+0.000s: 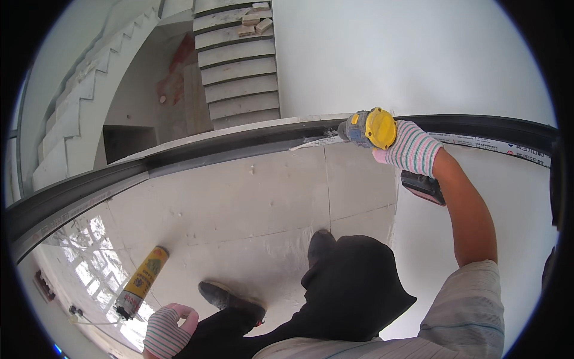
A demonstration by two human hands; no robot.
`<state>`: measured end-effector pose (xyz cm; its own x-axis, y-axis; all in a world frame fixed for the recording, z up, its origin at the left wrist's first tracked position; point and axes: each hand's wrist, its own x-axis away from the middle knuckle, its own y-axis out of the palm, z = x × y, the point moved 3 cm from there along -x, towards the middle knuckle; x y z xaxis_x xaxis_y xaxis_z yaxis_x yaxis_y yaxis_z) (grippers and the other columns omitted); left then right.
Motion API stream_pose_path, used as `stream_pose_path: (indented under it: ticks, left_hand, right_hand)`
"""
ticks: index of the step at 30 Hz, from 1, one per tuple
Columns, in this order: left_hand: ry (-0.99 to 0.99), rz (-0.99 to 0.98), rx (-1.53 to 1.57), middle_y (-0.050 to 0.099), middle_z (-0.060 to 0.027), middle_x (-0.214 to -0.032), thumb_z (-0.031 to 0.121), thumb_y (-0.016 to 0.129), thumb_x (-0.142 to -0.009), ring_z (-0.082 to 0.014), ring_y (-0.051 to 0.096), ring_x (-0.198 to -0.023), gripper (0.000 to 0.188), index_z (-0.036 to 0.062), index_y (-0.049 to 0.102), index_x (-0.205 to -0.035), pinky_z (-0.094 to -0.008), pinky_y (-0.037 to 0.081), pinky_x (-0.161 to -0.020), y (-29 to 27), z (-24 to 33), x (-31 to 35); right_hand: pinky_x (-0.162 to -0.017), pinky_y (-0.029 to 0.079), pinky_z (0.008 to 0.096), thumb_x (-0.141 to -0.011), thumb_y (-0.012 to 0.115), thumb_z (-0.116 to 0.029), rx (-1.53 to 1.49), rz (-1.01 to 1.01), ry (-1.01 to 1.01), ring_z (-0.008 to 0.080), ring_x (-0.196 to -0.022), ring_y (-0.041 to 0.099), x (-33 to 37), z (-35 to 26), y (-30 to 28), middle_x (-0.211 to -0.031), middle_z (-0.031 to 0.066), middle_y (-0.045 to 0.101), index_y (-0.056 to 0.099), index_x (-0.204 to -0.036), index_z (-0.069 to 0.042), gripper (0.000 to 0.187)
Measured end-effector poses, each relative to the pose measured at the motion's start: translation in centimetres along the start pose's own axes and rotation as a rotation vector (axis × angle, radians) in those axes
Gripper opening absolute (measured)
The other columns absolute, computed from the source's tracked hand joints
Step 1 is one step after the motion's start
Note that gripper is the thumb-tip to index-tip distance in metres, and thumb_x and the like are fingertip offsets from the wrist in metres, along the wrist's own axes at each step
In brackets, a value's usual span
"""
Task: The person uses a cordless drill to secure a metal window frame to the wall, then retrieves a pencil and applies sealant along the frame's edge. The person kneels and sits on the floor during the process.
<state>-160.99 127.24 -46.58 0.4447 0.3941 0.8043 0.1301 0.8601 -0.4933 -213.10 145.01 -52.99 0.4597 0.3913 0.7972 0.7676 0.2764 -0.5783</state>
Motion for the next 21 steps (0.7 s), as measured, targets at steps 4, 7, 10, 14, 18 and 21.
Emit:
stream_pose_path:
  ticks: [4, 7, 10, 14, 18, 21]
  left_hand:
    - [-0.036, 0.025, 0.007, 0.072, -0.0143, -0.084, 0.018, 0.072, -0.089, -0.03, 0.07, -0.077, 0.016, 0.0021, 0.074, -0.09, -0.0369, 0.055, -0.072, 0.0, 0.5, 0.5]
    - [-0.019, 0.009, 0.023, 0.072, -0.0146, -0.083, 0.017, 0.072, -0.089, -0.0301, 0.07, -0.077, 0.015, 0.0021, 0.073, -0.089, -0.037, 0.055, -0.072, 0.3, 0.7, -0.3]
    - [0.0, 0.009, 0.022, 0.072, -0.0148, -0.083, 0.017, 0.072, -0.089, -0.0301, 0.07, -0.078, 0.015, 0.0021, 0.073, -0.089, -0.0375, 0.055, -0.073, 0.4, 1.1, -0.7]
    - [0.011, 0.011, 0.025, 0.072, -0.0147, -0.083, 0.016, 0.072, -0.089, -0.0301, 0.071, -0.08, 0.014, 0.0023, 0.073, -0.088, -0.0381, 0.055, -0.075, 0.4, 1.2, -0.9]
    - [-0.002, 0.015, 0.005, 0.073, -0.0145, -0.084, 0.016, 0.072, -0.089, -0.0302, 0.071, -0.081, 0.014, 0.0025, 0.073, -0.088, -0.0381, 0.055, -0.075, 0.4, 1.1, -0.6]
    - [0.032, 0.021, 0.004, 0.073, -0.0145, -0.084, 0.016, 0.072, -0.089, -0.0302, 0.071, -0.081, 0.014, 0.0024, 0.074, -0.089, -0.0381, 0.055, -0.074, 0.3, 1.0, -0.7]
  right_hand:
    - [-0.076, 0.054, 0.0329, -0.084, 0.079, -0.028, -0.031, -0.017, -0.061, 0.019, -0.071, 0.056, -0.8, 0.0, 0.5, -0.082, 0.0075, 0.068, 0.068, -0.105, 0.001, 0.038]
    - [-0.075, 0.054, 0.0328, -0.084, 0.079, -0.028, 0.01, -0.021, -0.043, 0.019, -0.07, 0.056, -0.4, 0.2, 0.0, -0.081, 0.0072, 0.068, 0.068, -0.104, 0.001, 0.037]
    - [-0.074, 0.055, 0.0326, -0.085, 0.079, -0.027, 0.036, -0.009, -0.05, 0.0188, -0.069, 0.056, -0.3, 0.4, -0.2, -0.08, 0.0067, 0.068, 0.068, -0.103, 0.001, 0.035]
    - [-0.07, 0.053, 0.0373, -0.084, 0.07, -0.03, 0.034, 0.036, -0.113, 0.0266, -0.063, 0.053, -0.3, 0.9, 0.1, -0.07, 0.0121, 0.064, 0.067, -0.094, 0.001, 0.032]
    - [-0.07, 0.053, 0.0369, -0.083, 0.071, -0.03, 0.013, 0.052, -0.108, 0.0258, -0.064, 0.054, -0.8, 1.0, 0.8, -0.071, 0.0109, 0.065, 0.067, -0.095, 0.001, 0.033]
    - [-0.07, 0.053, 0.0363, -0.083, 0.071, -0.029, 0.011, 0.062, -0.094, 0.0246, -0.064, 0.054, -0.4, 0.7, 0.6, -0.072, 0.0099, 0.065, 0.068, -0.096, 0.0, 0.032]
